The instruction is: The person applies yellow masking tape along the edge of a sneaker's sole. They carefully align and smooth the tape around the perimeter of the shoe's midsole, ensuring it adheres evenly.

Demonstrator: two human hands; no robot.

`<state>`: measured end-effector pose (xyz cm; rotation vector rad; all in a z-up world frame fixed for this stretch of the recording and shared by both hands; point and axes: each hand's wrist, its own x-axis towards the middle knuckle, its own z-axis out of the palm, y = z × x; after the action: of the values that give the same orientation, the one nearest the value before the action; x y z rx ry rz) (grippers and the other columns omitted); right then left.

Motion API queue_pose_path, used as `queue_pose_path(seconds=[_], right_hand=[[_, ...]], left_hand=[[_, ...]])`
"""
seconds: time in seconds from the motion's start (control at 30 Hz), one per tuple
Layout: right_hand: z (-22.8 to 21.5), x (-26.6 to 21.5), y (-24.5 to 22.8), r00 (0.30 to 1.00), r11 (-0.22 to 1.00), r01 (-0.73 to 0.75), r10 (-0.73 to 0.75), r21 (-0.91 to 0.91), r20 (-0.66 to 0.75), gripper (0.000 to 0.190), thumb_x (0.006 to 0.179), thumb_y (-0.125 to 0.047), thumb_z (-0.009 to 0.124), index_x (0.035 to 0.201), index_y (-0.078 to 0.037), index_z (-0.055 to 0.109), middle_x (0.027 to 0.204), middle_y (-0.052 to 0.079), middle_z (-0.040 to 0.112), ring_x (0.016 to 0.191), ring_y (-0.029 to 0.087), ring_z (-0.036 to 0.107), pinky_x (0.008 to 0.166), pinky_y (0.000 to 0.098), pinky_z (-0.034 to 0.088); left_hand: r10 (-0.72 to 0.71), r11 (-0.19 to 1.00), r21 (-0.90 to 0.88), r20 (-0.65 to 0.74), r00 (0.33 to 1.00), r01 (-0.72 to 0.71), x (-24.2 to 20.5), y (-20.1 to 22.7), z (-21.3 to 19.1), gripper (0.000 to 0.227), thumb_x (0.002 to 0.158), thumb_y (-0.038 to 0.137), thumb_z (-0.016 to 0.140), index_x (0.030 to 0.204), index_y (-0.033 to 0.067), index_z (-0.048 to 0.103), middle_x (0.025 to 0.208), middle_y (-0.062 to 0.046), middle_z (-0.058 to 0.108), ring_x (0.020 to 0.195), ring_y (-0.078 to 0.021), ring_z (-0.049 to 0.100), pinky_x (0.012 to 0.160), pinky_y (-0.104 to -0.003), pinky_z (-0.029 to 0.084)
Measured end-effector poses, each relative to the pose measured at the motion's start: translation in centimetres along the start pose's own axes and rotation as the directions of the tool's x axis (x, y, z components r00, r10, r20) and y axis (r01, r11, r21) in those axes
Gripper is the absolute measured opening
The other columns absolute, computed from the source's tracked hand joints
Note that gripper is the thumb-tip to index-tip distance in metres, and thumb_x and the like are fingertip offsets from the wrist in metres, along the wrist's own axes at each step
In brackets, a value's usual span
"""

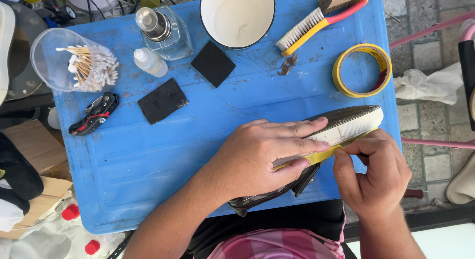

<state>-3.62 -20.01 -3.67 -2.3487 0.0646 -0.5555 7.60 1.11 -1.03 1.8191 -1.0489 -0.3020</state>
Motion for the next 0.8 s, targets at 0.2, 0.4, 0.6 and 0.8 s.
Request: queue_pose_path(seconds=[0.2, 0.4, 0.6, 0.8], right_hand=[[0.1, -0.1, -0.1, 1.0, 1.0, -0.002, 0.002, 0.015, -0.008, 0.018, 0.095, 0.003, 0.073, 0.096, -0.002, 0.055, 0.083, 0.008, 0.061, 0.066, 0.012, 0.053, 0.059, 0.0229, 0.041], [0.4, -0.1, -0.8, 0.998, 0.999, -0.048, 0.048, 0.011, -0.029, 0.018, 0.095, 0.002, 0.074, 0.096, 0.0, 0.056, 0.086, 0.009, 0.063, 0.069, 0.011, 0.057, 0.061, 0.0217, 0.045], [0.3, -0.4, -1.2, 0.979, 0.975, -0.201, 0.203, 0.092, -0.009, 0.018, 0.096, 0.0, 0.075, 0.097, 0.001, 0.058, 0.08, 0.008, 0.065, 0.067, 0.008, 0.061, 0.065, 0.0189, 0.05], [-0.2, -0.5, -1.2, 0.965, 0.939, -0.26, 0.257, 0.226, 0.043, 0.014, 0.098, 0.001, 0.071, 0.095, 0.001, 0.057, 0.087, 0.006, 0.067, 0.073, 0.005, 0.064, 0.068, 0.0172, 0.051]], left_hand=[[-0.008, 1.0, -0.005, -0.003, 1.0, 0.008, -0.1, 0.0, 0.1, 0.036, 0.091, 0.016, 0.075, 0.127, 0.0212, 0.072, 0.145, 0.0, 0.065, 0.124, -0.0181, 0.071, 0.096, -0.035, 0.058], [-0.015, 1.0, -0.011, -0.008, 1.0, 0.015, 0.0, 0.0, 0.1, 0.035, 0.091, 0.015, 0.075, 0.125, 0.022, 0.073, 0.144, 0.001, 0.066, 0.123, -0.0177, 0.072, 0.093, -0.035, 0.058], [-0.012, 1.0, -0.013, -0.009, 1.0, 0.012, 0.0, 0.0, 0.0, 0.035, 0.092, 0.016, 0.076, 0.126, 0.0224, 0.072, 0.145, 0.001, 0.066, 0.123, -0.0179, 0.071, 0.096, -0.035, 0.058], [-0.023, 1.0, -0.002, -0.003, 1.0, 0.023, 0.0, -0.1, 0.1, 0.035, 0.091, 0.017, 0.076, 0.126, 0.0234, 0.073, 0.143, 0.001, 0.066, 0.121, -0.0174, 0.072, 0.094, -0.035, 0.058]])
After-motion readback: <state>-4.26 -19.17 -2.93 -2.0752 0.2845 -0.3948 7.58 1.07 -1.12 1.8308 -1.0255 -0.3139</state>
